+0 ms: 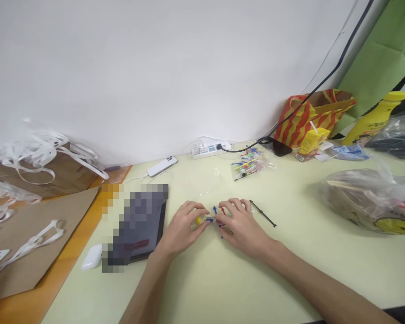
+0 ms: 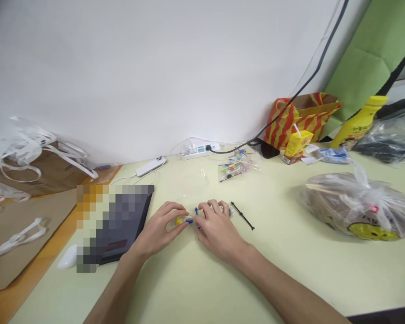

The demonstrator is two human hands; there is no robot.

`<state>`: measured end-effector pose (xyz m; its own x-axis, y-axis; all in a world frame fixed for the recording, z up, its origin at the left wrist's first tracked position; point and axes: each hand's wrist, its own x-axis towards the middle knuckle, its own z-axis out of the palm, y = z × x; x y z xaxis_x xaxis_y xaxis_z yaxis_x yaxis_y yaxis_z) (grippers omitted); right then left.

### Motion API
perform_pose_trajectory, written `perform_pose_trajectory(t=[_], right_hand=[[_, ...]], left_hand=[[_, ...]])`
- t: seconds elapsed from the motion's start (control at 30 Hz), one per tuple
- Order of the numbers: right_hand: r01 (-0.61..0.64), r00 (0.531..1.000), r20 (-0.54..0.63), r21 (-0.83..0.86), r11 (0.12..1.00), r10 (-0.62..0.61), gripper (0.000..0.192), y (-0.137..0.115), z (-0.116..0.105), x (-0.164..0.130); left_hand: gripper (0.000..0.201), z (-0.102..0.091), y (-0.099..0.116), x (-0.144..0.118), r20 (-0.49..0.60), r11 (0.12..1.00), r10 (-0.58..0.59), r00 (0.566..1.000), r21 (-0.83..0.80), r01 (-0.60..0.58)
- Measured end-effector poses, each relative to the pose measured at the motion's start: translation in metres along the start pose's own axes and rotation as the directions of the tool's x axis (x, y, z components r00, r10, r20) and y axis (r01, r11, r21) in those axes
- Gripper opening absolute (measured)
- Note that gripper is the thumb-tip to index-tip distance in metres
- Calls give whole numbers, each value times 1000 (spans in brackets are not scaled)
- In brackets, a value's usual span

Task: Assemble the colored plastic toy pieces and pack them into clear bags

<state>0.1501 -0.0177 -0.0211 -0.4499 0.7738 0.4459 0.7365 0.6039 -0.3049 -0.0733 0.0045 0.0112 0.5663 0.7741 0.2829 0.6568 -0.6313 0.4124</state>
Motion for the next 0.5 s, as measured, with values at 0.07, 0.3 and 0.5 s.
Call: perform_pose_trajectory(t=[0.07,0.3,0.5], right_hand=[[-19,1000,16,-4,1000,19,8,2,2,0],[-61,998,30,-3,998,61,10,5,3,-1],[-50,998,26,-28,998,50,5,5,6,-1]], left_hand=[[12,4,1,1,14,1000,18,1000,-6,-18],[7,10,-2,1,9,999,30,1000,-36,-30],[6,7,0,1,-24,996,-24,999,-81,22]])
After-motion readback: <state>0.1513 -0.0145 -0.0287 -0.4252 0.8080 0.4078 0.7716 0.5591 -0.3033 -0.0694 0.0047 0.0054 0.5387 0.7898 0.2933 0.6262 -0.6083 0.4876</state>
